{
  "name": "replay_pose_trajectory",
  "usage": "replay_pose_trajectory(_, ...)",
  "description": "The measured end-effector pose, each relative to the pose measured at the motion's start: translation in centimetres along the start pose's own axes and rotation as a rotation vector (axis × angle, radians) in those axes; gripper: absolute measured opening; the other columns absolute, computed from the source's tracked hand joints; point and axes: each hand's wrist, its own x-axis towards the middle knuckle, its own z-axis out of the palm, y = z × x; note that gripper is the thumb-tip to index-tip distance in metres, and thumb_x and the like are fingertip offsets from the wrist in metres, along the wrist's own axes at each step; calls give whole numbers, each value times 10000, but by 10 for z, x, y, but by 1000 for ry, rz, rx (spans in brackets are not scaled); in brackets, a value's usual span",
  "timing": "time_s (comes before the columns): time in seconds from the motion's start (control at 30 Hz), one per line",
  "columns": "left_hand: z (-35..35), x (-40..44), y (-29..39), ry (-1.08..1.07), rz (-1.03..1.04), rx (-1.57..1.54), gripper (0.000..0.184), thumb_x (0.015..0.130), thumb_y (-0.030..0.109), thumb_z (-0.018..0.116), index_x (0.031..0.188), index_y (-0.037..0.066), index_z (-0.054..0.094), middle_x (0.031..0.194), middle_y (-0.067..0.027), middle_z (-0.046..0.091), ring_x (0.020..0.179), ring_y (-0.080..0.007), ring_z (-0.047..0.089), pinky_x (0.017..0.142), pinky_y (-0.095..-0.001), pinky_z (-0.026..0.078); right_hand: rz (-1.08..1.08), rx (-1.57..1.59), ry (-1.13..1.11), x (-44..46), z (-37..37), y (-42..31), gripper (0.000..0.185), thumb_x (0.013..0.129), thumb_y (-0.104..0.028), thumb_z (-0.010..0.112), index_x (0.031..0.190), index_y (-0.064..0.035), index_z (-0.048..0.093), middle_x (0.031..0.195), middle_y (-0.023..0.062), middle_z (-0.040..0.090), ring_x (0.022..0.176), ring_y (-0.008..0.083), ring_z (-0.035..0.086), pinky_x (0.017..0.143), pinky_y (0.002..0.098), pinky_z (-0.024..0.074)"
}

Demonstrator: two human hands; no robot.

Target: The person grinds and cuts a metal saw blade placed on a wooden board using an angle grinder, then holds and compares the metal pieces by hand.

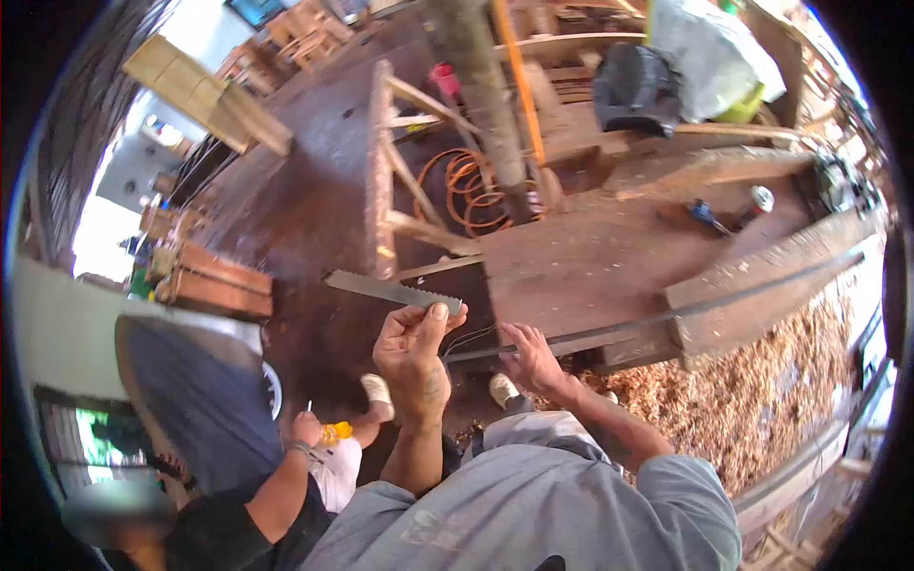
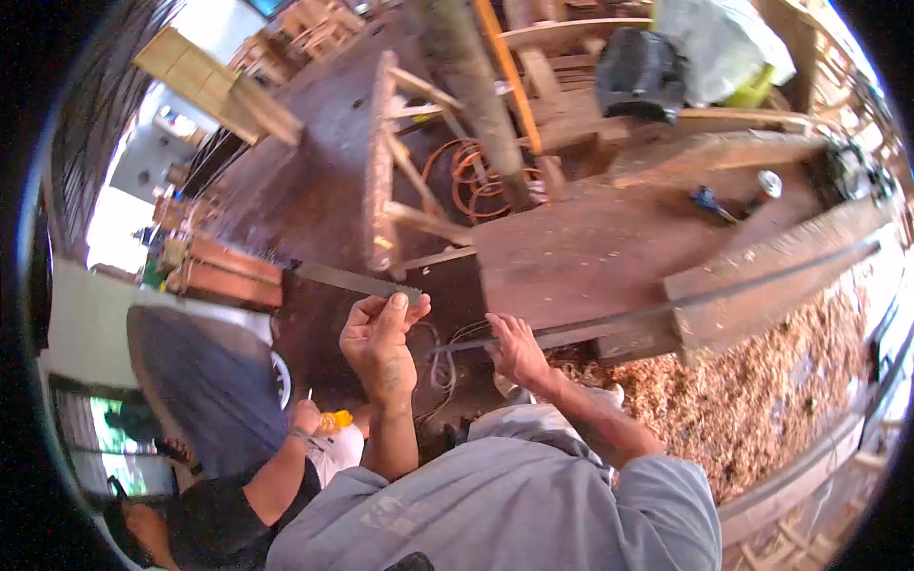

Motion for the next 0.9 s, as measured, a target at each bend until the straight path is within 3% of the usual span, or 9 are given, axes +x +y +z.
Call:
replay_pose_trajectory(0.2, 121, -53, -49, -183, -93, -34, 77, 900, -47, 669, 936, -19, 606, 867, -119, 680, 754, -249, 716, 778, -438, 639, 267, 131, 371, -116, -129, 28, 418, 874, -111, 684, 1247, 43, 576, 1123, 226, 636, 1081, 394, 597, 949, 454, 491)
replay_pose_trajectory(0.37, 246, -126, -105, -393, -174, -67, 93, 896, -41, 679, 935, -9, 601, 853, -117, 683, 748, -276, 717, 776, -440, 630, 528, 197, 534, -231, -230, 48, 405, 878, -102, 689, 1248, 25, 585, 1094, 199, 648, 1032, 377, 628, 901, 437, 519)
replay_pose_trajectory(0.47, 322, -168, -137, -450, -252, -144, 140, 889, -32, 697, 941, -34, 567, 877, -152, 681, 745, -264, 722, 772, -388, 632, 618, 105, 609, -291, -293, 41, 337, 913, -110, 683, 1218, 15, 615, 1032, 176, 664, 972, 307, 668, 836, 387, 546)
replay_pose_trajectory(0.53, 369, -193, -154, -503, -266, -148, 144, 886, -31, 700, 940, -33, 567, 877, -151, 681, 751, -264, 723, 767, -379, 630, 672, 110, 779, -325, -321, 41, 331, 914, -129, 709, 1214, -5, 644, 1022, 148, 709, 928, 276, 689, 818, 372, 552)
replay_pose_trajectory(0.67, 445, -234, -181, -604, -315, -162, 121, 882, -41, 695, 924, -29, 583, 875, -141, 676, 764, -262, 715, 749, -381, 635, 787, 110, 974, -373, -368, 47, 314, 924, -103, 695, 1209, 12, 635, 1026, 155, 705, 916, 260, 703, 810, 347, 565)
replay_pose_trajectory(0.9, 558, -304, -232, -729, -391, -158, 101, 879, -46, 696, 924, -10, 613, 878, -142, 691, 753, -264, 716, 740, -389, 632, 825, 245, 1114, -414, -439, 95, 322, 915, -100, 713, 1213, 2, 647, 1034, 149, 708, 896, 221, 705, 784, 337, 563)
